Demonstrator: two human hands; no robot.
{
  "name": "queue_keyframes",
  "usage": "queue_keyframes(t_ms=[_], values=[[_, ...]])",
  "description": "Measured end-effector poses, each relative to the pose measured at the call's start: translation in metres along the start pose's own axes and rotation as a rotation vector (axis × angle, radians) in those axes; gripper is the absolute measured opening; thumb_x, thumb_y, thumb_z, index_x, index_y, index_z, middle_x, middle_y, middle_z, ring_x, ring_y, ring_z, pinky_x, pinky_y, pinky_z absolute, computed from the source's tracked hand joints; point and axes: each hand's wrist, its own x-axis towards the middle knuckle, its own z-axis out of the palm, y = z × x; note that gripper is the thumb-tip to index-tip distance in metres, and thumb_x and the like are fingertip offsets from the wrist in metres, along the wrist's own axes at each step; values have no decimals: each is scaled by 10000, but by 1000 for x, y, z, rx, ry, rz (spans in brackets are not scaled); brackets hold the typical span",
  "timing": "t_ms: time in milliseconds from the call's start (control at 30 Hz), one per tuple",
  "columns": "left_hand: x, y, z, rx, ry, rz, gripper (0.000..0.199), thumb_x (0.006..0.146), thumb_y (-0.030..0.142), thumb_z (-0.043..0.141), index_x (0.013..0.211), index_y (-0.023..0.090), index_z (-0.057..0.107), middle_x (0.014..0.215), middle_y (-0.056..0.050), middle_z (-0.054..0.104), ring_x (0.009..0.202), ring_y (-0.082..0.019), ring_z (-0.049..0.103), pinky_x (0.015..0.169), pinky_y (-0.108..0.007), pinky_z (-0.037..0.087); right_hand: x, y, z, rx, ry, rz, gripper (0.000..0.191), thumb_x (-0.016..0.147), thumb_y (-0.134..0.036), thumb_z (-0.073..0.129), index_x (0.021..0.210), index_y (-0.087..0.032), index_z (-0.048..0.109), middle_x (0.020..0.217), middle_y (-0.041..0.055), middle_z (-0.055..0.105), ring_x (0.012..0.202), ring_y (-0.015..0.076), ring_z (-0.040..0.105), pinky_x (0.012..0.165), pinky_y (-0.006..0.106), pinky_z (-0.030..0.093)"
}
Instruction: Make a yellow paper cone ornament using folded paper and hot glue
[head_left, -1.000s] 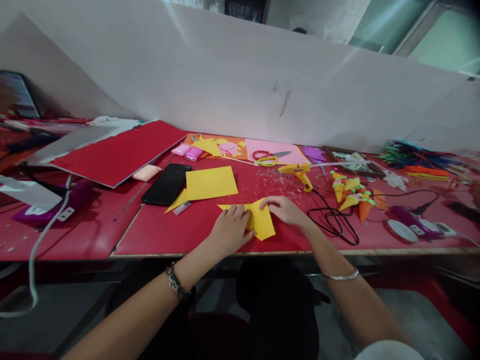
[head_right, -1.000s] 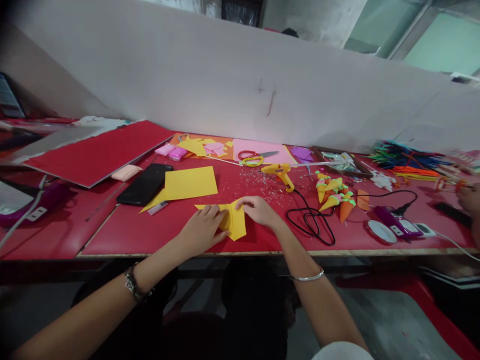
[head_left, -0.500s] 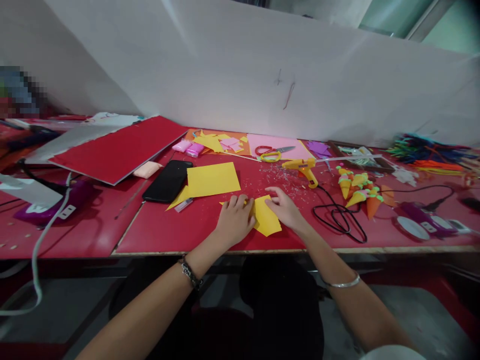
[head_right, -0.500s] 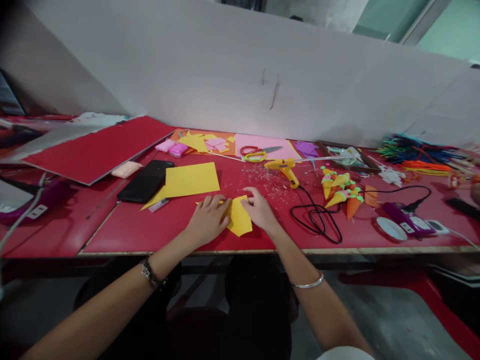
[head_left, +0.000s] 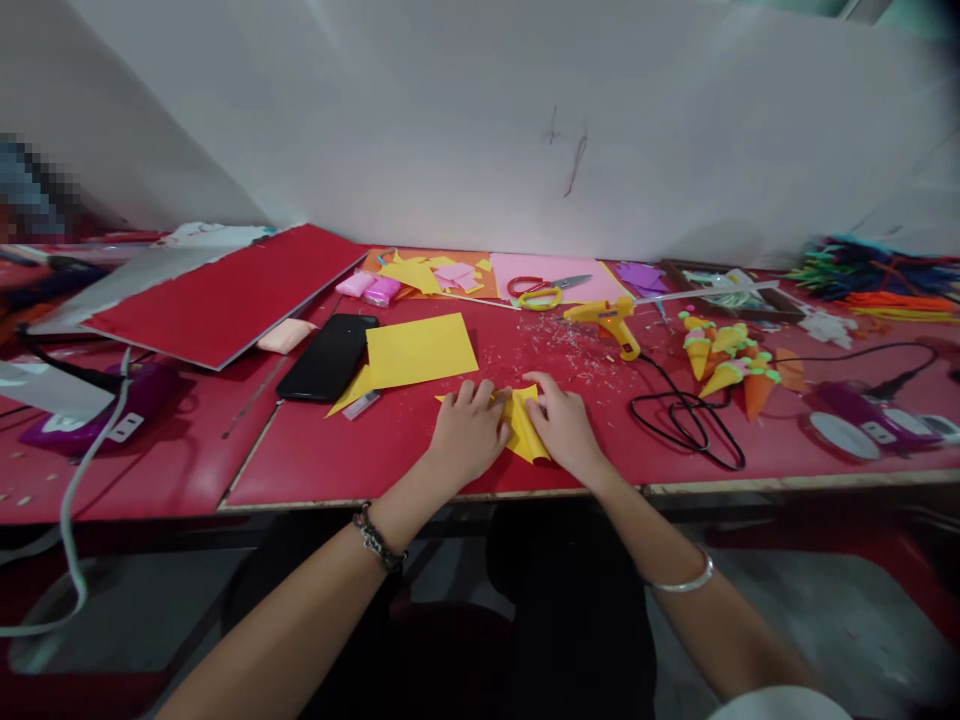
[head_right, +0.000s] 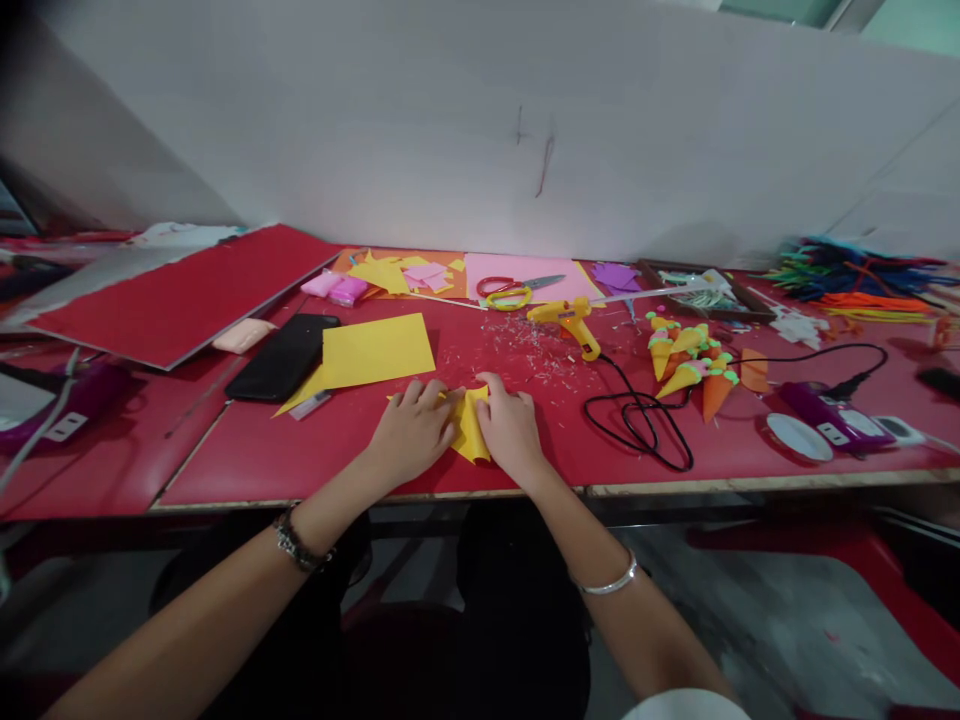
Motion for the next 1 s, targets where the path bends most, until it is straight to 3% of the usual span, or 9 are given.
queue_keyframes(t_ms=[333, 467, 700, 1000], values=[[2, 4, 0, 25, -23, -7, 422, 834, 299, 342, 1225, 161, 420, 1096, -101, 471, 985, -249, 391, 740, -366, 359, -5, -3, 2, -184, 7, -25, 304, 818, -176, 357, 1087, -179, 499, 664, 49, 630, 653, 182, 565, 733, 304, 351], [2, 7, 0, 41, -36, -28, 438, 837, 306, 348, 1250, 171, 397, 1111, -99, 468, 1000, -260, 384, 752, -373, 355, -7, -1, -1, -108, 17, -10, 293, 815, -179, 350, 1065, -170, 503, 702, 56, 638, 647, 178, 573, 673, 286, 366], [0, 8, 1, 44, -29, -40, 436, 849, 291, 330, 1269, 179, 374, 1139, -95, 463, 1018, -261, 378, 778, -370, 347, -12, 12, 0, 226, -31, 19, 355, 794, -291, 421, 1137, -198, 432, 562, -19, 576, 607, 164, 572, 617, 265, 403], [0, 11, -3, 48, -51, -49, 431, 853, 288, 322, 1261, 165, 387, 1148, -100, 467, 1023, -266, 384, 777, -380, 360, -18, 4, -4, 95, -4, 0, 361, 788, -203, 379, 1140, -181, 461, 651, 18, 622, 664, 165, 578, 718, 300, 401]])
